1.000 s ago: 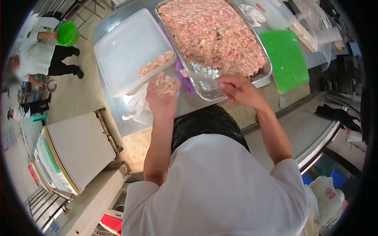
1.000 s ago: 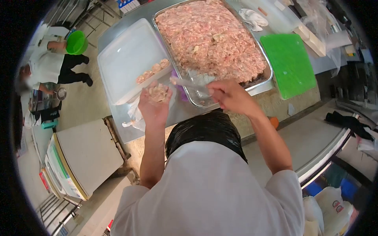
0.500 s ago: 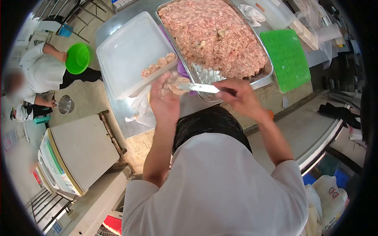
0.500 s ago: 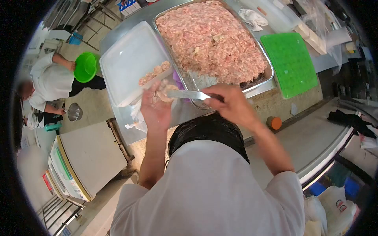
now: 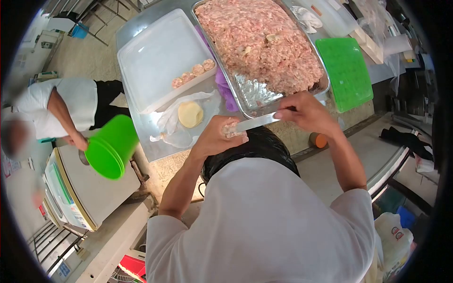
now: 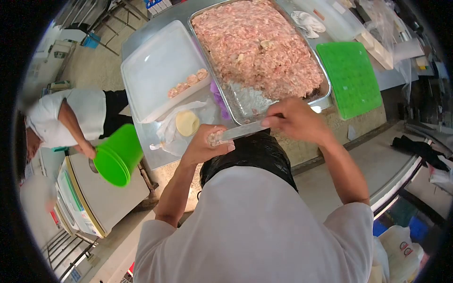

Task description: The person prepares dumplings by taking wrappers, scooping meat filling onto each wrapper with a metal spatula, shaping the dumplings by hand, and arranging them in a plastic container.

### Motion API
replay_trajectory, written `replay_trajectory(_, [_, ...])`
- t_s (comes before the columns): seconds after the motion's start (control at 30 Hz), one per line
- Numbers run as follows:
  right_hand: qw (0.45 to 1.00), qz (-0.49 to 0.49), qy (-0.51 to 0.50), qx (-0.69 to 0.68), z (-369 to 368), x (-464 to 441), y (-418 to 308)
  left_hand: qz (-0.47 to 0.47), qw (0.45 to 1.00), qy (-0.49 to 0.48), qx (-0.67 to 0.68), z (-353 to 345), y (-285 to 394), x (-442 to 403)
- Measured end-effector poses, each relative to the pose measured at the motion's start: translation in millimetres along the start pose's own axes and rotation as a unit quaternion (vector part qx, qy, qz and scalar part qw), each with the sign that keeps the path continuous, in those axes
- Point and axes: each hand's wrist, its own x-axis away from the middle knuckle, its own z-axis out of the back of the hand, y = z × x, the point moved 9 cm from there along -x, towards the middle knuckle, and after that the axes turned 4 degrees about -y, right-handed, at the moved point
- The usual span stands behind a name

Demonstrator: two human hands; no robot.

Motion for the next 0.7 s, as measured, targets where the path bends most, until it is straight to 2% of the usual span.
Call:
replay_trajectory(0.07, [0.997,-0.049,0.003,-0.064,0.0,4.6,3.6,0.013,1.0,0.019,-0.007,4.0,-7.2,3.9])
replay_trajectory(0.1, [0.992,-0.077,0.006,-0.098,-2.3,8.5,7.4,-0.014,0.999,0.031,-0.04,3.8,-4.4,4.8])
replay_trajectory(0.17, [0.997,-0.033,-0.025,-0.06,-22.9,-2.1,4.5,-0.076,0.99,0.048,-0.11,2.7,6.9,-2.1])
replay_trajectory(0.2, [0.998,-0.012,-0.036,-0.04,-29.9,-5.3,3.1,-0.051,0.992,0.058,-0.104,6.3,4.2,-2.5])
replay_trajectory(0.23, [0.994,-0.053,-0.041,-0.09,-28.5,-5.1,12.9,-0.028,0.992,0.068,-0.098,11.7,1.8,0.9])
replay_trajectory(0.33, [0.996,-0.078,0.037,-0.022,6.9,-13.7,44.0,0.003,0.996,0.09,-0.016,31.7,-22.2,9.7])
replay_trajectory(0.37, [0.995,-0.017,0.091,0.038,12.8,-18.2,47.1,0.01,0.995,0.101,-0.003,34.9,-24.0,11.9])
replay_trajectory(0.47, [0.968,-0.021,0.123,0.215,-15.5,-50.8,64.6,0.007,0.995,0.099,-0.01,31.7,-19.6,8.7])
replay_trajectory(0.57, [0.959,-0.138,0.136,0.205,-29.8,-80.4,70.9,0.001,0.995,0.092,-0.035,26.3,-14.4,5.9])
replay_trajectory(0.7, [0.957,-0.095,0.117,0.248,-35.0,-85.4,64.0,0.012,0.993,0.12,-0.013,34.2,-21.3,17.2])
